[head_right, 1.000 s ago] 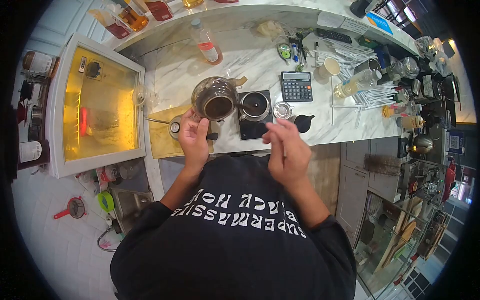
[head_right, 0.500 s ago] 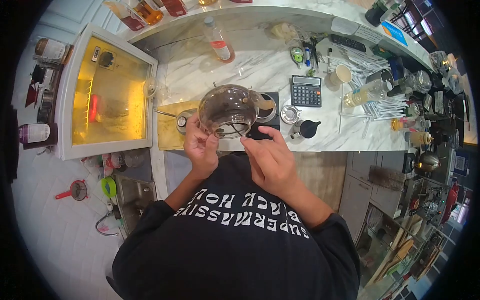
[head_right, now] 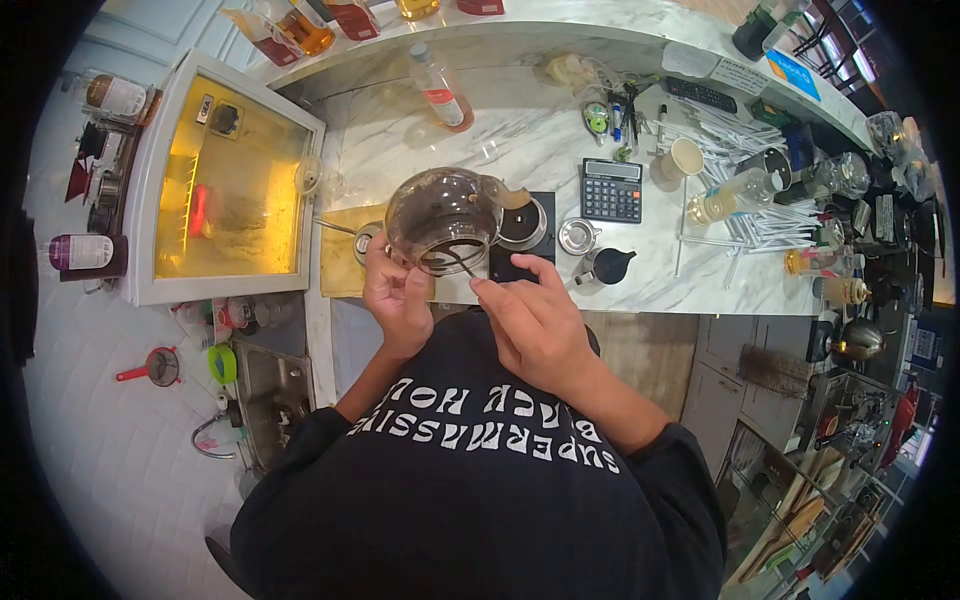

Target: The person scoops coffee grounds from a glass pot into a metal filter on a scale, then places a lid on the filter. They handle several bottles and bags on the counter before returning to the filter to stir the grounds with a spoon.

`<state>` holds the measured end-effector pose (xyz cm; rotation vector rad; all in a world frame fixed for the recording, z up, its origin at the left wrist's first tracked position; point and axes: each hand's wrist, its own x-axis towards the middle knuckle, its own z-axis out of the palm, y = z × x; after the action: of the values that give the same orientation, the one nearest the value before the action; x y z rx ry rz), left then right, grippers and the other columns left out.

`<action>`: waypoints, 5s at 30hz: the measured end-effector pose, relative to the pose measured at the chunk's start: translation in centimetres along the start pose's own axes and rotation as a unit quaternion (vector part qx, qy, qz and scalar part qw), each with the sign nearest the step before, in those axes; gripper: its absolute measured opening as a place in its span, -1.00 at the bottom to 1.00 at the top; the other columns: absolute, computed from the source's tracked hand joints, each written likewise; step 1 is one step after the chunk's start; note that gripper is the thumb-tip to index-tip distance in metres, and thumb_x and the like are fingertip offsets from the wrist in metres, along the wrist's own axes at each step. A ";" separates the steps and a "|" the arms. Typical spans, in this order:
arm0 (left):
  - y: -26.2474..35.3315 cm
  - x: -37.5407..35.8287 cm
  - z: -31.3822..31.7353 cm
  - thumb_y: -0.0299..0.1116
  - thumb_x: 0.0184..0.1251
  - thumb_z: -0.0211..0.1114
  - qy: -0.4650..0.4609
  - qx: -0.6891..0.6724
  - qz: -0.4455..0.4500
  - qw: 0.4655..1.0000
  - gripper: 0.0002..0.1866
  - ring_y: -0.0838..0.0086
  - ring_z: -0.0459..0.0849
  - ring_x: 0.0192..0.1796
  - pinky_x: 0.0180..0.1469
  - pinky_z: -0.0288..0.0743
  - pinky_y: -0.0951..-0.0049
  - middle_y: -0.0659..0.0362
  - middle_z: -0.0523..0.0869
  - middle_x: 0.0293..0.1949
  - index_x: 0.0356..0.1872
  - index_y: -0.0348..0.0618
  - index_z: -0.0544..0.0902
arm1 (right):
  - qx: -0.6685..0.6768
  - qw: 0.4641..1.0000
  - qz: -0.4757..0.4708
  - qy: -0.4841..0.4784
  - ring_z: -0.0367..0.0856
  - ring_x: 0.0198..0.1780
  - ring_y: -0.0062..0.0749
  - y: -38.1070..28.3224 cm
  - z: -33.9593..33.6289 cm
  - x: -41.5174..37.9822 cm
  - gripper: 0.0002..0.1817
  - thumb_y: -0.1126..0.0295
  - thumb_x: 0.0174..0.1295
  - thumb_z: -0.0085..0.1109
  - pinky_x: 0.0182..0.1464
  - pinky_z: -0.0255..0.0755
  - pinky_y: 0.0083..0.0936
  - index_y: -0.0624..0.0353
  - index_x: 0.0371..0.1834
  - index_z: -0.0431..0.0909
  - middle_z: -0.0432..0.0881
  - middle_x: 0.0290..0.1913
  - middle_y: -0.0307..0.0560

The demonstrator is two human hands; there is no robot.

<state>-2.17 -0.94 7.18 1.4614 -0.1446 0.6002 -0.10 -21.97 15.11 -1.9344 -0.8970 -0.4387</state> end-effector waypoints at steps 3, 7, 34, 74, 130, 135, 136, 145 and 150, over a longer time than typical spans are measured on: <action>-0.3 -0.1 0.5 -0.52 0.52 0.38 0.008 -0.013 0.004 1.000 -0.75 0.15 0.51 0.47 0.44 0.49 0.12 -0.17 0.32 0.46 -0.25 -0.22 0.41 | -0.003 1.000 -0.005 0.004 0.72 -0.30 -0.26 0.3 -0.4 -0.1 -0.61 0.73 0.19 0.36 0.20 0.59 -0.02 0.31 0.12 0.67 0.73 -0.31 -0.10; -0.2 0.2 1.2 -0.50 0.54 0.36 -0.004 -0.007 0.028 1.000 -0.76 0.20 0.54 0.40 0.37 0.55 0.17 -0.18 0.34 0.45 -0.24 -0.22 0.41 | 0.002 1.000 0.003 0.002 0.73 -0.30 -0.26 0.6 -1.3 0.2 -0.61 0.73 0.19 0.36 0.20 0.58 -0.02 0.31 0.11 0.67 0.72 -0.32 -0.09; -1.2 1.6 4.3 -0.50 0.52 0.37 0.000 0.014 0.043 0.999 -0.75 0.18 0.54 0.42 0.40 0.51 0.18 -0.21 0.35 0.43 -0.24 -0.23 0.41 | 0.025 1.000 0.000 -0.003 0.74 -0.27 -0.29 4.3 -3.6 1.0 -0.60 0.70 0.17 0.36 0.24 0.54 -0.03 0.24 0.11 0.69 0.72 -0.31 -0.14; -5.4 2.1 3.6 -0.53 0.45 0.46 0.036 0.098 -0.087 0.991 -0.72 0.29 0.61 0.32 0.35 0.51 0.30 -0.08 0.48 0.33 -0.34 -0.24 0.46 | 0.434 0.771 0.456 0.096 0.78 -0.34 -0.30 8.7 -0.3 1.3 -0.68 0.34 0.67 0.01 -0.15 0.63 -0.47 0.43 0.13 0.62 0.79 -0.31 0.10; -9.7 10.7 5.2 -0.34 0.59 0.38 0.047 -0.086 -0.339 0.936 -0.75 0.43 0.75 0.05 0.27 0.68 0.33 0.06 0.72 0.08 -0.31 -0.19 0.56 | 0.221 0.890 0.392 0.076 0.67 -0.35 -0.57 11.0 -2.9 -0.5 -0.45 0.49 0.44 0.34 -0.20 0.54 -0.57 0.26 0.47 0.45 0.74 -0.36 -0.14; -16.5 15.0 5.7 -0.28 0.60 0.37 -0.027 -0.015 -0.416 0.909 -0.71 0.40 0.74 0.03 0.30 0.71 0.28 0.12 0.69 -0.10 -0.34 -0.14 0.52 | 0.219 0.887 0.396 0.096 0.69 -0.26 -0.57 12.4 -3.2 -1.2 -0.42 0.50 0.44 0.33 -0.13 0.55 -0.56 0.25 0.50 0.41 0.74 -0.26 -0.10; -18.2 15.3 5.9 -0.27 0.58 0.39 -0.023 -0.025 -0.442 0.896 -0.69 0.42 0.73 -0.02 0.27 0.73 0.30 0.16 0.66 -0.16 -0.37 -0.11 0.50 | 0.209 0.892 0.390 0.097 0.69 -0.23 -0.56 12.6 -3.2 -1.3 -0.40 0.50 0.43 0.34 -0.11 0.55 -0.55 0.24 0.51 0.40 0.74 -0.22 -0.08; -26.3 13.9 7.5 -0.19 0.48 0.50 0.007 0.024 -0.493 0.870 -0.61 0.53 0.64 -0.30 -0.16 0.70 0.54 0.27 0.59 -0.34 -0.47 -0.10 0.53 | 0.122 0.917 0.377 0.042 0.70 -0.22 -0.50 13.2 -3.4 -0.8 -0.29 0.43 0.37 0.42 -0.28 0.49 -0.53 0.19 0.57 0.35 0.71 -0.04 -0.03; -28.1 12.6 7.1 -0.20 0.48 0.50 0.023 0.003 -0.513 0.858 -0.63 0.54 0.63 -0.32 -0.17 0.68 0.54 0.27 0.59 -0.37 -0.47 -0.10 0.55 | 0.096 0.921 0.377 -0.007 0.69 -0.23 -0.45 13.3 -3.7 0.2 -0.22 0.37 0.35 0.46 -0.34 0.49 -0.51 0.15 0.61 0.32 0.69 0.02 -0.01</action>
<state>23.40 -3.80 -11.18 1.3003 0.6537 -0.2471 10.08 -29.15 9.12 -1.9250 -0.1418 0.1202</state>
